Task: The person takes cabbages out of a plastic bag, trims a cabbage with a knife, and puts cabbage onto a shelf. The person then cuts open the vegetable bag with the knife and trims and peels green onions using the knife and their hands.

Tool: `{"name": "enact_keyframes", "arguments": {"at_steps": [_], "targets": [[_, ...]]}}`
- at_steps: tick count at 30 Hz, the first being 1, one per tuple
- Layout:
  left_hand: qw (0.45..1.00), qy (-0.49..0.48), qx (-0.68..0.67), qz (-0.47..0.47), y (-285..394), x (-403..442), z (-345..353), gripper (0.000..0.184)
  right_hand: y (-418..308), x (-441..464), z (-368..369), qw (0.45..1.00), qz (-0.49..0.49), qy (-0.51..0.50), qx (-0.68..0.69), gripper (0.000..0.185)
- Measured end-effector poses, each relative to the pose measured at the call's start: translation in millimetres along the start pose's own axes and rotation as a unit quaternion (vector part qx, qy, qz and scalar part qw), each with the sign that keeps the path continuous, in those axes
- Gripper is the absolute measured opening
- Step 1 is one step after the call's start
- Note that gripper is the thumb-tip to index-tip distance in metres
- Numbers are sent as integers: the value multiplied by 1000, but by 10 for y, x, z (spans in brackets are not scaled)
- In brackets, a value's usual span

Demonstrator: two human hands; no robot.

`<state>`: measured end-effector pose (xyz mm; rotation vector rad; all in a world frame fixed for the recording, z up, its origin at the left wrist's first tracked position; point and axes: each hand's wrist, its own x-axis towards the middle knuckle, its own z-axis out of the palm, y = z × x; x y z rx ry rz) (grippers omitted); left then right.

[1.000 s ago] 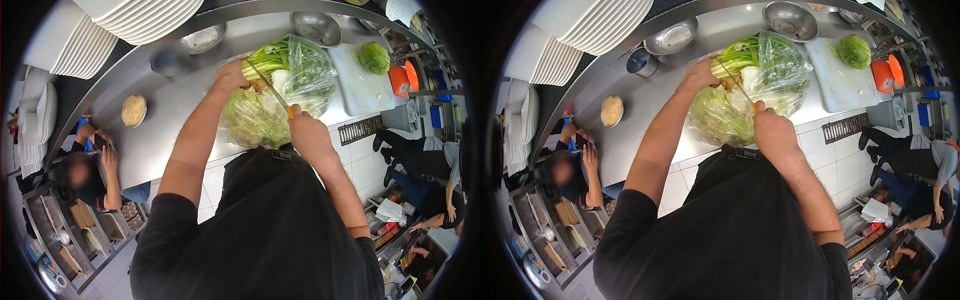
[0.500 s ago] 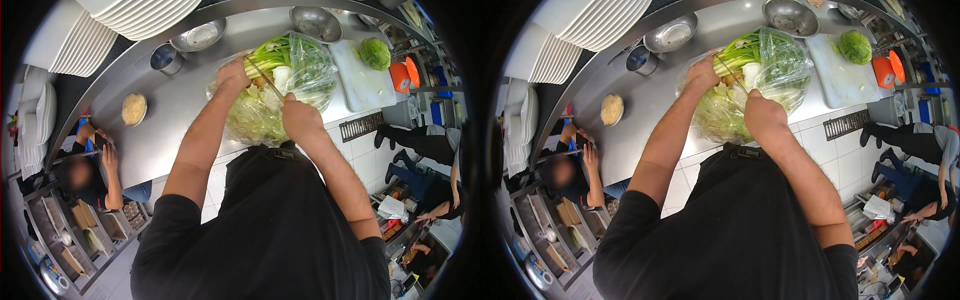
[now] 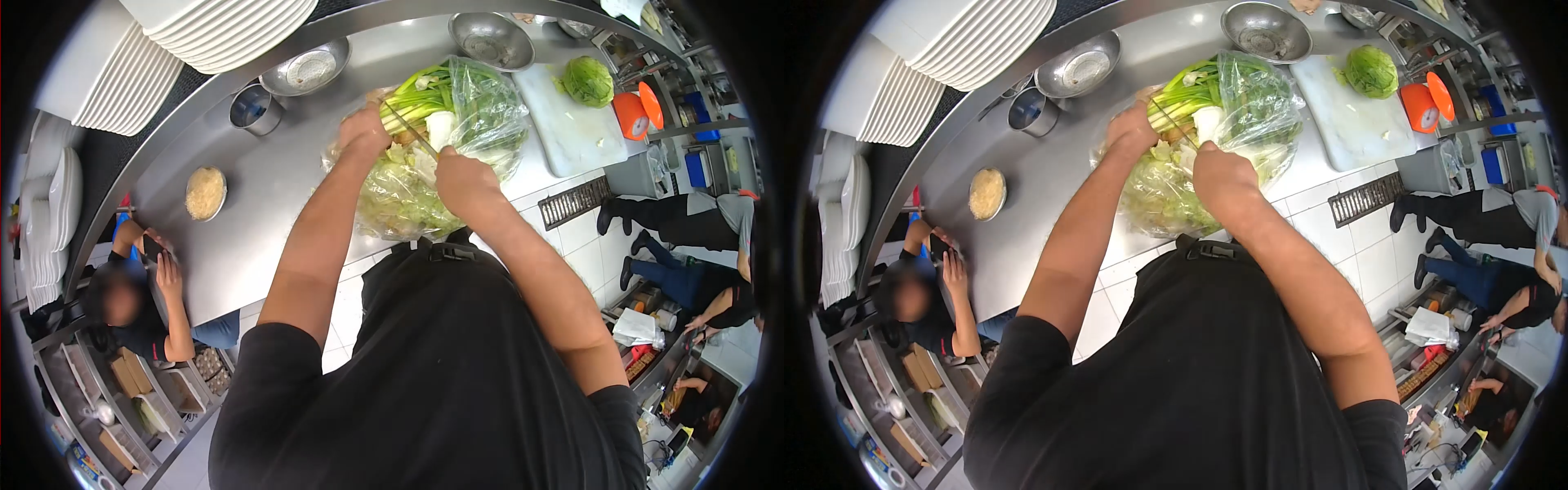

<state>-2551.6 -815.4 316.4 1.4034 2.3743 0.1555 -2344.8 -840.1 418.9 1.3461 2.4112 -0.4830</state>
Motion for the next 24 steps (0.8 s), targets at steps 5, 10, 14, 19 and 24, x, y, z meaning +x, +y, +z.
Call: {"name": "enact_keyframes", "arguments": {"at_steps": [5, 10, 14, 19, 24], "targets": [[1000, -15, -7, -15, -28, 21, 45, 55, -27, -147, -57, 998, 18, -38, -36, 29], [1000, 10, 13, -1, -1, -19, 17, 48, 6, 195, 141, 1000, -5, -7, 5, 30], [1000, 9, 11, 2, 2, -44, 53, 49, 50, 110, 89, 1000, -3, -18, 23, 31], [1000, -12, 8, -2, -40, 47, 57, 52, 85, 77, 127, 1000, -1, -26, -11, 31], [1000, 20, 13, 4, 2, -24, 14, 52, 45, 275, 226, 1000, 0, -24, 6, 33]]}}
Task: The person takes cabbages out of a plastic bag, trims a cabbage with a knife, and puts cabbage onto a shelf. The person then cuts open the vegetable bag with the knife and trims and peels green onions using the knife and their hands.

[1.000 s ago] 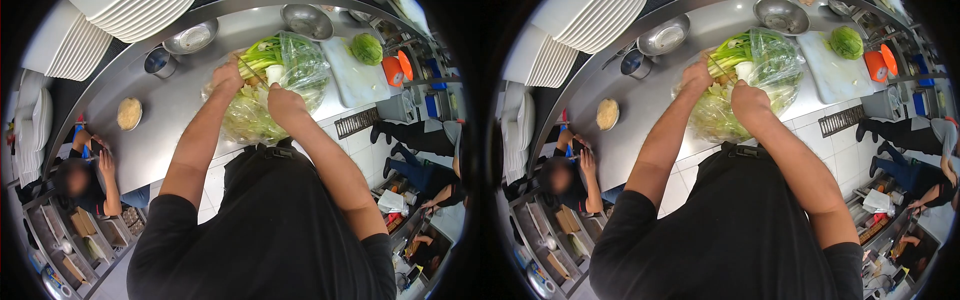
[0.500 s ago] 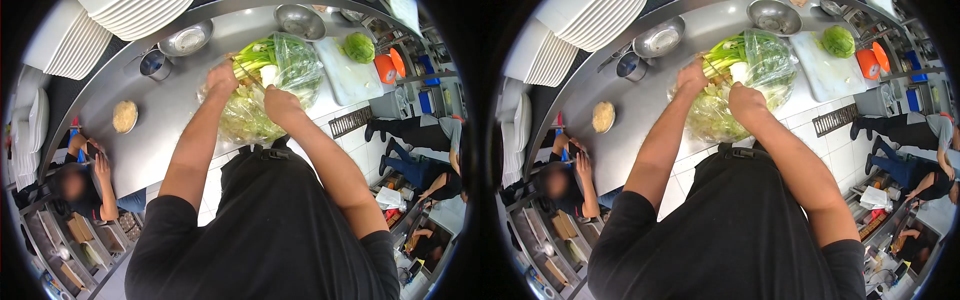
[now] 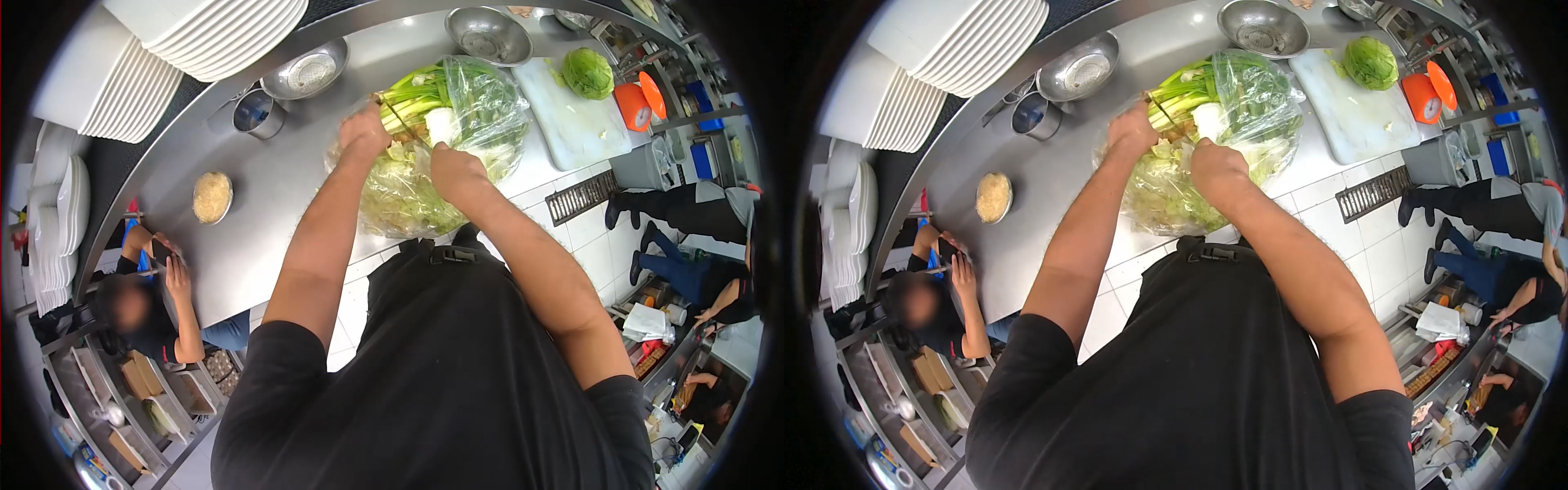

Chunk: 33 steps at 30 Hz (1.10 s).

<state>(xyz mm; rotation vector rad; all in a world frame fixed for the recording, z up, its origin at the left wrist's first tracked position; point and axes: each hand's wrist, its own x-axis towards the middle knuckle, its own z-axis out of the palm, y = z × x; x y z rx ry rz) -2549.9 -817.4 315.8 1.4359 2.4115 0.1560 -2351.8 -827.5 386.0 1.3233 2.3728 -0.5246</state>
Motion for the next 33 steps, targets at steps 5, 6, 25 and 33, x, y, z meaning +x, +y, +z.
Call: {"name": "enact_keyframes", "arguments": {"at_steps": [5, 6, 25, 33], "targets": [[999, -31, -7, -11, -13, 59, 42, 52, 82, -265, -28, 999, 31, -34, 5, 35], [999, -35, -8, -13, -1, 68, 49, 52, 97, -250, -10, 999, 23, -33, -4, 36], [999, -10, 35, 4, -11, 32, 88, 72, 247, -251, 168, 999, -3, 20, 48, 26], [999, 4, 19, -26, 20, 0, 23, 80, 250, -396, -38, 999, 9, -24, 24, 26]]}}
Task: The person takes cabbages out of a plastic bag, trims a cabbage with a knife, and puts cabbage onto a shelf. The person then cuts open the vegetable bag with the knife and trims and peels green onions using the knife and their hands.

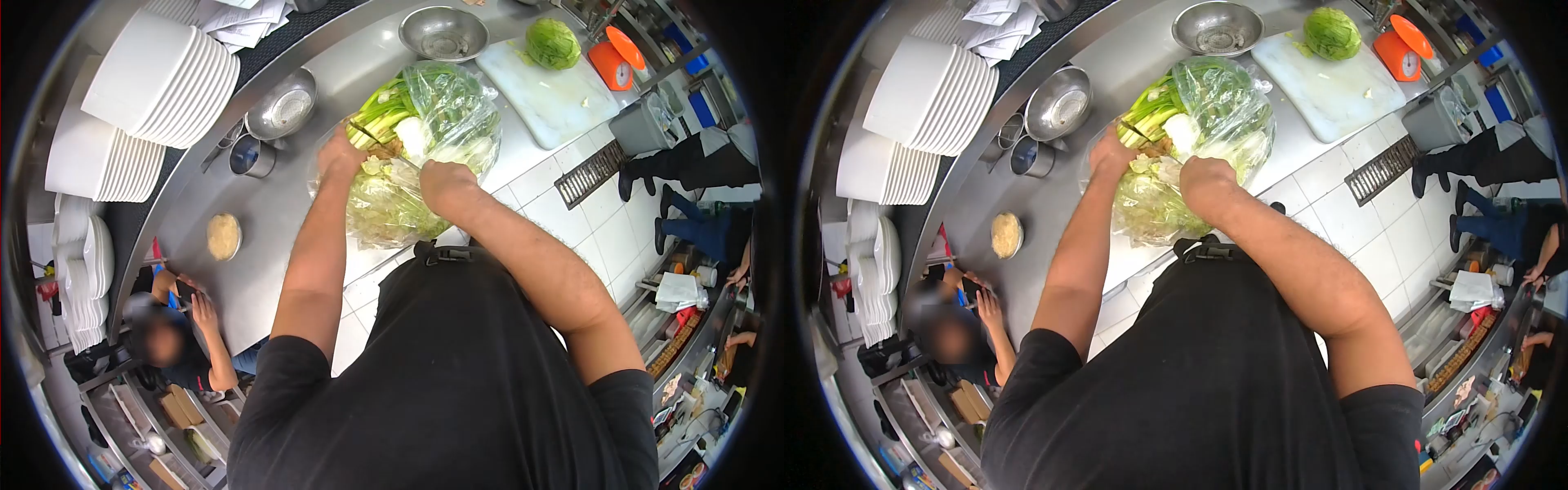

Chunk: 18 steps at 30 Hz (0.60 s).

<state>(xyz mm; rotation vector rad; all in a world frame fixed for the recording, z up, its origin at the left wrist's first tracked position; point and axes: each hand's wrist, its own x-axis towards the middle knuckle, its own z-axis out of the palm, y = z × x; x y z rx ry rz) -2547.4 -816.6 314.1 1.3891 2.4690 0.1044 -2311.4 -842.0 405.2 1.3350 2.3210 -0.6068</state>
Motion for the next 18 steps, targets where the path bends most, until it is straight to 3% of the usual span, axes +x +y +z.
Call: {"name": "enact_keyframes", "arguments": {"at_steps": [6, 9, 12, 18], "targets": [[999, -28, 5, -19, -4, 77, 35, 90, -35, -43, -183, 999, 1, -34, -24, 25], [998, 5, -30, 57, -100, 116, 103, 93, -31, 49, -116, 998, 16, -50, -19, 27], [996, -40, -2, 83, -155, 75, 45, 96, 41, 80, -27, 999, -5, -25, -22, 27], [963, -115, -139, 200, -400, -47, -177, 88, 193, 97, -186, 998, -42, -34, -40, 27]]}}
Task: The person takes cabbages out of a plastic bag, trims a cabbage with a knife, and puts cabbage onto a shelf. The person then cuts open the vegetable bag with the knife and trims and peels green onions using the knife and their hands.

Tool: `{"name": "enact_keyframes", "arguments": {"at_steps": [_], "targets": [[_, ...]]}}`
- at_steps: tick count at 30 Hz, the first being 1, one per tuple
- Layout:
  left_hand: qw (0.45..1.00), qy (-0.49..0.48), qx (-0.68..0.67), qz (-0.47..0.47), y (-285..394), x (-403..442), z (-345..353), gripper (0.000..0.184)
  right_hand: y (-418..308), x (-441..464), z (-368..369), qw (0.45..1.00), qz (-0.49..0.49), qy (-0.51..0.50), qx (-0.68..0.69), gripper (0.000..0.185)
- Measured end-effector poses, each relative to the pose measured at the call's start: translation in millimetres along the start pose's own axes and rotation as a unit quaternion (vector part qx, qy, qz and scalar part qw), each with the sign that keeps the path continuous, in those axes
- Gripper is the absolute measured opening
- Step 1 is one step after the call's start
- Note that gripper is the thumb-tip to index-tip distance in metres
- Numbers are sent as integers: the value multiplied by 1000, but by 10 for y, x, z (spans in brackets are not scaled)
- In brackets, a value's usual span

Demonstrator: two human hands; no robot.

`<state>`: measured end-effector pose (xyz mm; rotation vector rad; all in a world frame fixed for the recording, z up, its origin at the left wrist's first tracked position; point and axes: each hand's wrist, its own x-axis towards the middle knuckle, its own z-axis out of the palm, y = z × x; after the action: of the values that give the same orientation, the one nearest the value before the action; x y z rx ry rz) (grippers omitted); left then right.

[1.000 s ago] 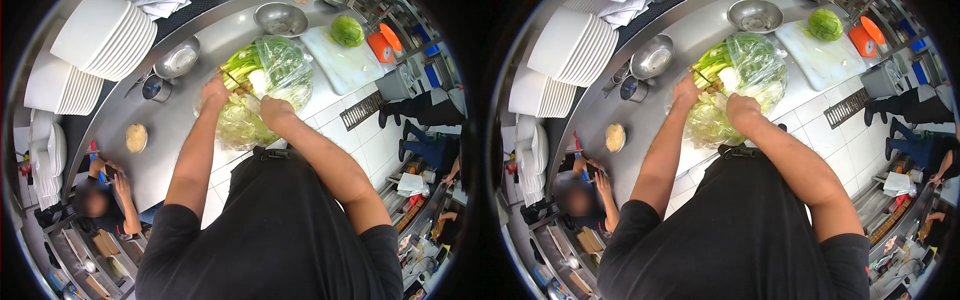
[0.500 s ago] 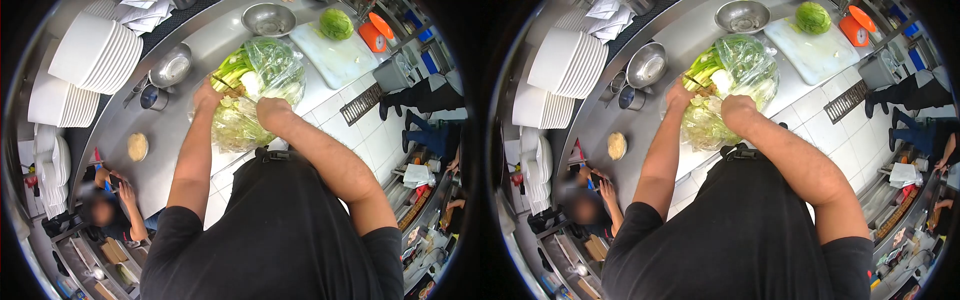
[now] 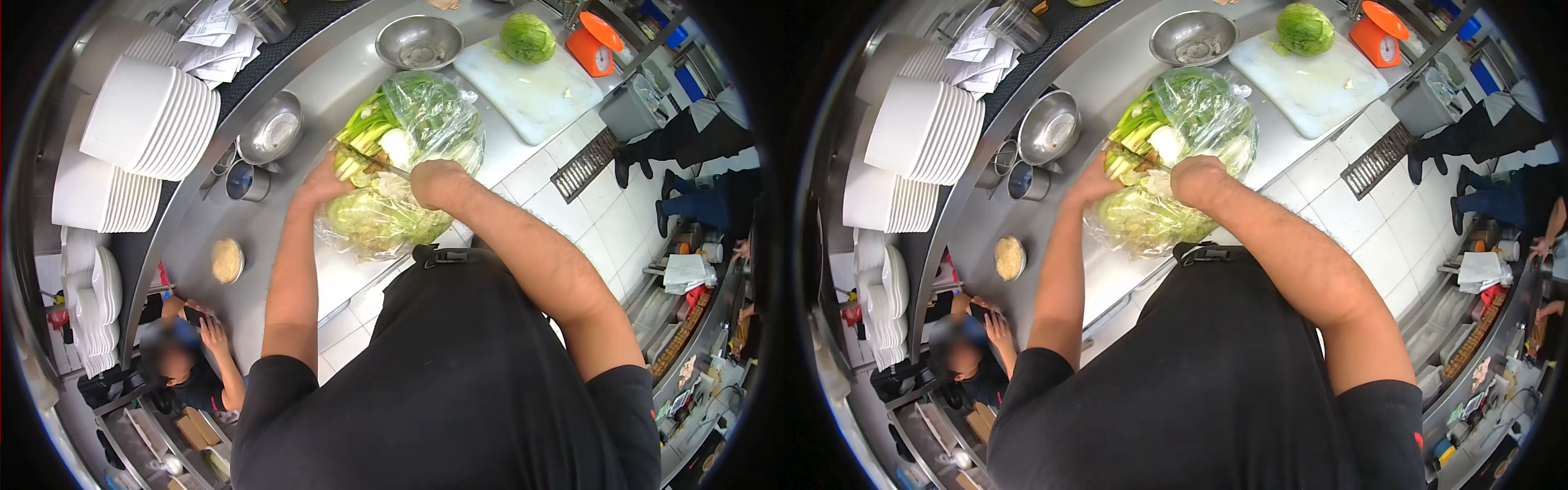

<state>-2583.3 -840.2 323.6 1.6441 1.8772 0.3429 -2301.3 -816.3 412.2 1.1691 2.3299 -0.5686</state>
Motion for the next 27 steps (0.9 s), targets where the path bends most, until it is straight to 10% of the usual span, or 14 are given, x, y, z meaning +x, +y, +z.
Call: {"name": "enact_keyframes", "arguments": {"at_steps": [9, 27], "targets": [[925, -372, -32, -64, -96, 584, -443, 84, -66, -25, -40, 1000, 1, -19, 11, 29], [928, -323, -167, -79, -251, 584, -262, 101, -84, -21, 30, 1000, 8, -13, 1, 25]]}}
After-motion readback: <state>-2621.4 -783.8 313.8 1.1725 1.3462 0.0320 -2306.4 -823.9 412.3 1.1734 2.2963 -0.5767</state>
